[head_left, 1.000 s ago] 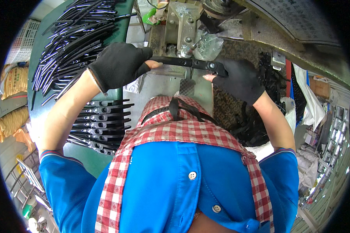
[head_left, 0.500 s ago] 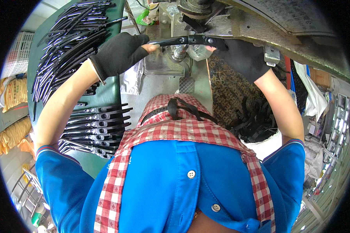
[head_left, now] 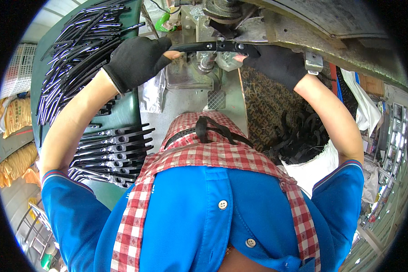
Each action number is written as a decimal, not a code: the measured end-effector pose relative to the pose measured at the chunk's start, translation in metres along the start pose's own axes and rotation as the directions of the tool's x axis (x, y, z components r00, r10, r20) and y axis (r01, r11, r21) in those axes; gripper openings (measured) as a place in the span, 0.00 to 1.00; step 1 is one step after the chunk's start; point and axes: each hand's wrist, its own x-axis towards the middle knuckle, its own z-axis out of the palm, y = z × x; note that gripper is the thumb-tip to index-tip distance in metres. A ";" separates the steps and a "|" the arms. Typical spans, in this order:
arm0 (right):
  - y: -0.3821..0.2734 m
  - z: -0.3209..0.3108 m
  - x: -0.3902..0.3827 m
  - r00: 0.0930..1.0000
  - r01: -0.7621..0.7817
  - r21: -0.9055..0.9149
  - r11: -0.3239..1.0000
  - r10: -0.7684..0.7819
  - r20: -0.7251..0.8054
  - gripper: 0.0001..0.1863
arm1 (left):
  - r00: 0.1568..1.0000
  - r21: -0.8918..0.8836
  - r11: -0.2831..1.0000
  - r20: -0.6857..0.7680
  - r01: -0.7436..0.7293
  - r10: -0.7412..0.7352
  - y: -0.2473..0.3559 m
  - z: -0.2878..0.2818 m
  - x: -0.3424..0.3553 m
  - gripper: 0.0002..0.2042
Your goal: The person repeatedly picks up black metal rods from a tray, places them into a bending machine, and bends them using a lever. The bent rods are then placed into a collection bag. The process is repeated continuously throughout the clip.
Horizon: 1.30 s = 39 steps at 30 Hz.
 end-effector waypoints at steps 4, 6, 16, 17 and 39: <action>0.005 0.008 -0.001 0.995 0.044 -0.015 0.999 -0.046 -0.089 0.25 | 0.999 -0.017 0.998 -0.017 -0.052 0.052 -0.007 0.008 -0.001 0.22; 0.006 0.012 -0.003 0.976 0.120 -0.064 0.991 -0.130 -0.176 0.22 | 0.999 -0.044 0.998 0.004 -0.042 0.042 -0.008 0.008 0.000 0.22; 0.001 -0.002 0.003 0.995 0.000 0.058 0.998 -0.006 0.102 0.24 | 0.998 0.059 0.996 0.029 -0.064 0.062 -0.008 -0.005 0.004 0.21; -0.001 -0.005 0.003 0.987 -0.020 0.064 0.998 0.009 0.158 0.24 | 0.997 0.089 0.994 0.032 -0.068 0.065 -0.009 -0.006 0.007 0.21; -0.012 0.054 -0.006 0.776 0.149 -0.149 0.978 -0.209 -0.595 0.16 | 0.987 0.200 0.972 -0.078 -0.120 0.138 -0.032 0.031 0.010 0.17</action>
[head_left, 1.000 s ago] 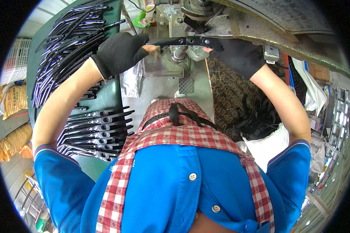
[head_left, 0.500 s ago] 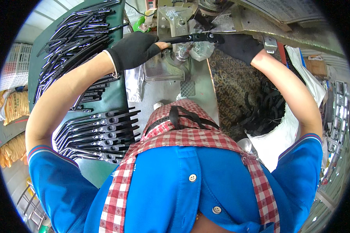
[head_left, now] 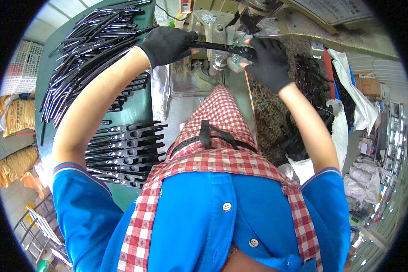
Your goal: The person repeatedly picks up black metal rods from a tray, places them into a bending machine, and bends them using a lever. The bent rods are then placed into a collection bag. The process is repeated continuously throughout the clip.
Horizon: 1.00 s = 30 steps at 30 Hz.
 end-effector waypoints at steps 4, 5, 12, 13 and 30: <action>-0.032 -0.008 -0.031 0.985 0.154 0.387 0.909 -0.108 -0.138 0.10 | 0.999 -0.034 0.999 -0.032 0.028 -0.029 -0.003 0.002 -0.010 0.13; -0.037 -0.003 -0.040 0.994 0.110 0.532 0.840 -0.096 -0.054 0.07 | 0.999 -0.033 0.999 -0.020 0.034 -0.034 -0.002 -0.001 -0.011 0.12; 0.037 0.106 -0.068 0.901 -0.394 0.555 0.733 0.190 0.389 0.10 | 0.989 -0.025 0.992 0.086 0.121 -0.118 0.002 -0.012 -0.010 0.14; 0.050 0.124 -0.067 0.873 -0.448 0.491 0.747 0.245 0.423 0.13 | 0.990 -0.038 0.993 0.083 0.115 -0.112 0.001 -0.010 -0.009 0.15; 0.077 0.182 -0.019 0.876 -0.316 0.019 0.949 0.284 0.390 0.17 | 0.991 -0.161 0.978 0.032 0.135 -0.132 0.025 -0.026 -0.054 0.14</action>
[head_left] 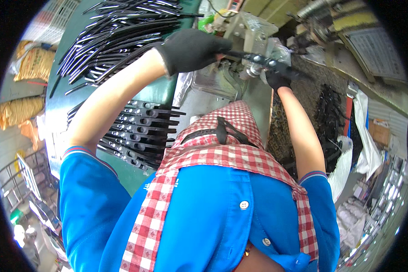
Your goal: The person repeatedly picks up black metal rods from a tray, places them into a bending machine, and bends them using a lever. The bent rods are then placed into a collection bag. The process is repeated continuously throughout the clip.
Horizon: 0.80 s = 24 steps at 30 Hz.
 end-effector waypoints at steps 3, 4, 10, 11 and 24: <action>0.000 0.001 0.000 0.998 -0.047 0.027 0.999 0.046 0.038 0.18 | 0.995 0.006 0.995 0.025 0.095 -0.095 -0.021 0.000 -0.069 0.11; 0.001 0.003 0.001 1.000 -0.013 0.025 1.000 0.013 0.009 0.17 | 0.988 0.000 0.989 0.049 0.145 -0.145 -0.025 0.000 -0.092 0.11; -0.003 0.007 -0.004 0.995 -0.076 0.148 0.986 0.086 -0.056 0.14 | 0.829 0.101 0.858 0.225 0.504 -0.513 -0.041 0.023 -0.243 0.05; 0.004 0.010 -0.001 0.996 -0.059 0.184 0.981 0.069 -0.048 0.14 | 0.836 0.111 0.862 0.207 0.495 -0.508 -0.039 0.028 -0.267 0.06; -0.013 -0.057 -0.007 0.999 -0.054 0.994 -0.096 -0.004 0.053 0.03 | 0.421 0.031 0.431 -0.284 0.902 -0.861 -0.008 0.077 -0.347 0.13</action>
